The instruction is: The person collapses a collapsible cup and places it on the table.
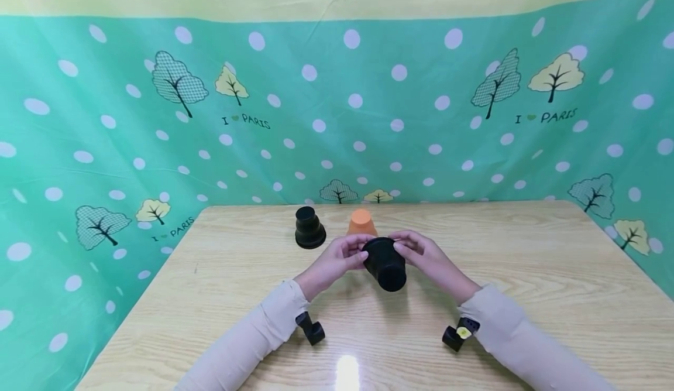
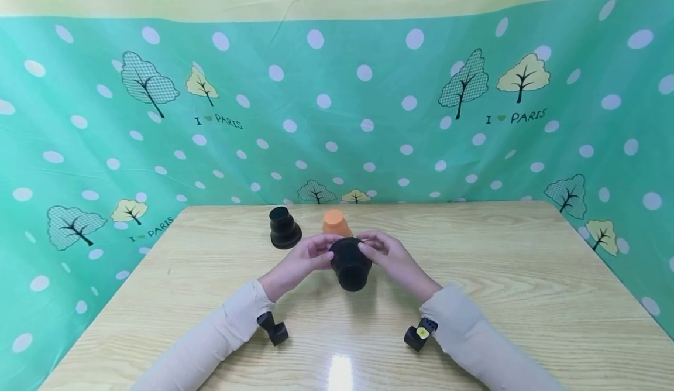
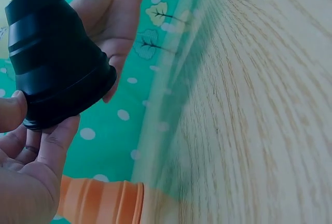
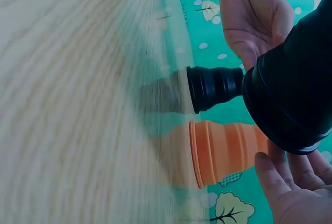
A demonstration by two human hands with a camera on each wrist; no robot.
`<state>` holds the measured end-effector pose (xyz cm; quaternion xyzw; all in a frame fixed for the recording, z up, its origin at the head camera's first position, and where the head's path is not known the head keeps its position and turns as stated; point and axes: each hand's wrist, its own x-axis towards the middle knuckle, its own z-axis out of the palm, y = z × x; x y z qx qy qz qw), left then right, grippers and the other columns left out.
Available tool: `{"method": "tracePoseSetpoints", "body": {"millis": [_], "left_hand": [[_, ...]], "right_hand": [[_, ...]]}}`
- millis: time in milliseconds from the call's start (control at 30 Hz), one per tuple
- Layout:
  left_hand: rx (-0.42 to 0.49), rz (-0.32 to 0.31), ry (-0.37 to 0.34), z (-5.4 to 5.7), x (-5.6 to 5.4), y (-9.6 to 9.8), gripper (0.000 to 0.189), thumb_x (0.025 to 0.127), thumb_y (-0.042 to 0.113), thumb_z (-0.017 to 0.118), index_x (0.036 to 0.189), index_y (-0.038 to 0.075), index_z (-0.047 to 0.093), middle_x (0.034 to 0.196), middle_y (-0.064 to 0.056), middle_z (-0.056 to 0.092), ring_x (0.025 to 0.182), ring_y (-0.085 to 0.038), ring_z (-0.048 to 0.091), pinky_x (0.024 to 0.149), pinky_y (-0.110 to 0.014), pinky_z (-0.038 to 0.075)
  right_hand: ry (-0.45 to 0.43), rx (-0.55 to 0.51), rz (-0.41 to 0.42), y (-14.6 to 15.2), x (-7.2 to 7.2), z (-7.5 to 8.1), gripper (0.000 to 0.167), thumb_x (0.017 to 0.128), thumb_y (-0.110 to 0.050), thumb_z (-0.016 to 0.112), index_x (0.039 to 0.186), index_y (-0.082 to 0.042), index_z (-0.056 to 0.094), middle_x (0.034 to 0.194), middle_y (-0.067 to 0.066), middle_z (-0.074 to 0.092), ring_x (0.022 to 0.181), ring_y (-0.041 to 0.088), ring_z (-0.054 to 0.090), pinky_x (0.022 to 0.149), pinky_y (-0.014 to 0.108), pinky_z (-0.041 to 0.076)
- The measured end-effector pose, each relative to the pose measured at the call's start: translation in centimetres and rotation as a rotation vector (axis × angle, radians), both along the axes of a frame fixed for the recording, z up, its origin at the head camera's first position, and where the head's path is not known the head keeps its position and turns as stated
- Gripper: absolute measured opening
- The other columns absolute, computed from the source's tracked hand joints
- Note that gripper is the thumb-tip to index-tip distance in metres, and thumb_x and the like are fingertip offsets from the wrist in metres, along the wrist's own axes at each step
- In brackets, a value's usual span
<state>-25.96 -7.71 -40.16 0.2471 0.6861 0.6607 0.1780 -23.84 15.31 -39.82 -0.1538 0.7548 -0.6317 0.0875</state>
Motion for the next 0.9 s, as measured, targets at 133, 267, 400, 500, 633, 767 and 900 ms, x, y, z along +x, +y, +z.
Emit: {"method": "tracePoseSetpoints", "body": {"millis": [133,267,400,500,633,767,900], "left_hand": [[-0.011,0.014,0.005,0.16,-0.07,-0.04,0.038,0.095,0.0,0.052,0.132,-0.006,0.047,0.11,-0.015,0.059,0.095,-0.011,0.06,0.084,-0.031,0.053],[-0.012,0.016,0.017,0.19,-0.18,-0.12,0.037,0.095,0.0,0.051,0.132,-0.006,0.047,0.111,-0.016,0.059,0.096,-0.011,0.059,0.084,-0.03,0.053],[0.0,-0.01,0.039,0.03,-0.18,-0.27,0.038,0.095,0.002,0.052,0.131,-0.007,0.047,0.112,-0.017,0.058,0.097,-0.012,0.059,0.085,-0.03,0.053],[0.014,-0.035,0.085,-0.23,-0.18,-0.47,0.036,0.095,0.004,0.052,0.13,-0.007,0.048,0.109,-0.014,0.059,0.097,-0.011,0.059,0.085,-0.029,0.053],[0.014,-0.038,0.123,-0.35,-0.15,-0.61,0.036,0.095,0.008,0.054,0.128,-0.005,0.05,0.103,-0.009,0.059,0.095,-0.01,0.058,0.084,-0.027,0.053],[-0.015,-0.009,0.085,-0.35,-0.21,-0.55,0.037,0.095,0.008,0.056,0.129,-0.005,0.051,0.1,-0.005,0.057,0.093,-0.01,0.056,0.082,-0.024,0.051],[-0.012,0.005,0.03,-0.46,-0.32,-0.5,0.037,0.095,0.007,0.055,0.129,-0.006,0.052,0.101,-0.002,0.058,0.093,-0.011,0.056,0.082,-0.024,0.05]], "right_hand": [[-0.009,-0.029,-0.004,-0.21,0.0,0.06,0.046,0.098,-0.026,0.052,0.131,0.005,0.045,0.111,0.016,0.058,0.098,0.013,0.059,0.088,0.028,0.051],[-0.008,-0.054,-0.025,-0.44,-0.03,0.04,0.045,0.096,-0.023,0.056,0.128,0.007,0.047,0.109,0.014,0.06,0.095,0.01,0.06,0.084,0.026,0.052],[-0.018,-0.063,-0.051,-0.6,0.02,-0.14,0.043,0.094,-0.02,0.059,0.125,0.008,0.048,0.107,0.011,0.06,0.092,0.008,0.06,0.081,0.023,0.052],[-0.015,-0.062,-0.061,-0.73,0.07,-0.22,0.041,0.093,-0.018,0.061,0.124,0.007,0.05,0.105,0.01,0.06,0.091,0.009,0.06,0.079,0.023,0.052],[0.017,-0.041,-0.056,-0.81,0.13,-0.33,0.04,0.092,-0.017,0.062,0.122,0.008,0.052,0.102,0.008,0.06,0.088,0.011,0.059,0.077,0.021,0.051],[0.045,-0.019,-0.05,-0.78,0.23,-0.39,0.039,0.092,-0.017,0.063,0.121,0.007,0.054,0.099,0.007,0.059,0.087,0.011,0.059,0.077,0.021,0.05],[0.068,-0.002,-0.052,-0.78,0.35,-0.43,0.037,0.091,-0.016,0.063,0.12,0.005,0.056,0.097,0.007,0.059,0.087,0.013,0.059,0.077,0.021,0.049]]}}
